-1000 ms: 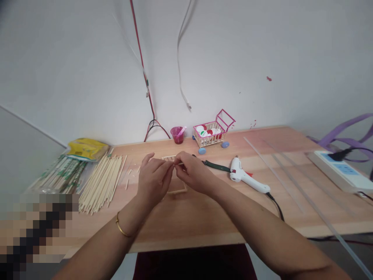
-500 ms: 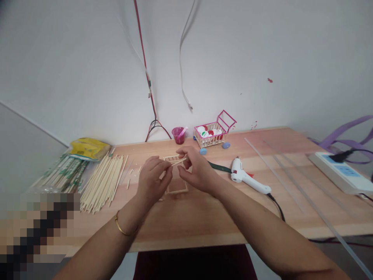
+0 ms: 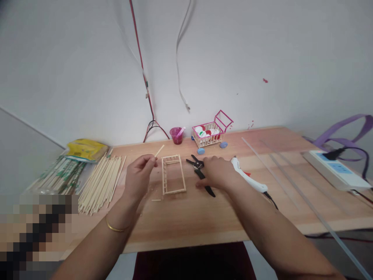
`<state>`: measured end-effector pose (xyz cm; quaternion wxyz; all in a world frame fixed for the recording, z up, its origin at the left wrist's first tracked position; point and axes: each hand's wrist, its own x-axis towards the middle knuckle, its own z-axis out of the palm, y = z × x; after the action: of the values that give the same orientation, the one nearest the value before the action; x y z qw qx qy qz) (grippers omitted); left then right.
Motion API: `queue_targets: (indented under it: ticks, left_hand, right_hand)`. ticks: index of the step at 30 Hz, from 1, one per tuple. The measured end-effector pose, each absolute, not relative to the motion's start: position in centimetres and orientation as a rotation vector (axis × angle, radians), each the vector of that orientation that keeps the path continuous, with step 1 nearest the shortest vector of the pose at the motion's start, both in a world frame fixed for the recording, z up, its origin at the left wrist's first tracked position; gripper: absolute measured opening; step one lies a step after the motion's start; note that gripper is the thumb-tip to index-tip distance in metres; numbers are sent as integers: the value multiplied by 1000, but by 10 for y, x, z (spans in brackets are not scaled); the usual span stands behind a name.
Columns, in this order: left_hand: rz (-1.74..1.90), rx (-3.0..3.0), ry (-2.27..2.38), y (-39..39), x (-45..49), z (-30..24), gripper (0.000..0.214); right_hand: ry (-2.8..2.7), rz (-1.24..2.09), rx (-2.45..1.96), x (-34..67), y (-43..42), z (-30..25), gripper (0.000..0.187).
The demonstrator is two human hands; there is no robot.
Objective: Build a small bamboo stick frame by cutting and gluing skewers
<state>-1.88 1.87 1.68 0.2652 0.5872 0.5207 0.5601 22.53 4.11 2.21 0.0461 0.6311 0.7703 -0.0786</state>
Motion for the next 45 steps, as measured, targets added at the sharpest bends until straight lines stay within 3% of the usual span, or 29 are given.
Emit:
queue_targets:
  ticks: [3, 11, 19, 25, 31, 36, 41, 45]
  left_hand:
    - [1560, 1348, 1292, 25, -22, 10, 17]
    - [1547, 988, 1081, 29, -21, 10, 18]
    - [1520, 824, 980, 28, -20, 12, 17]
    - [1468, 813, 835, 24, -19, 17, 15]
    - [1421, 896, 715, 10, -12, 25, 14]
    - [1377, 938, 642, -2, -1, 28, 18]
    - [1373, 956, 568, -6, 5, 26, 15]
    - [1350, 1068, 616, -6, 7, 24, 19]
  right_hand:
    - [2360, -220, 1923, 220, 39, 19, 78]
    - [2380, -269, 1981, 217, 47, 14, 47]
    - [2712, -879, 2027, 230, 51, 34, 22]
    - [2964, -1234, 1976, 220, 41, 38, 35]
    - [3369, -629, 1735, 209, 28, 44, 47]
    - [3414, -696, 1423, 200, 15, 48, 51]
    - [3421, -681, 1348, 192, 7, 47, 59]
    - [3424, -718, 1346, 188, 4, 48, 54]
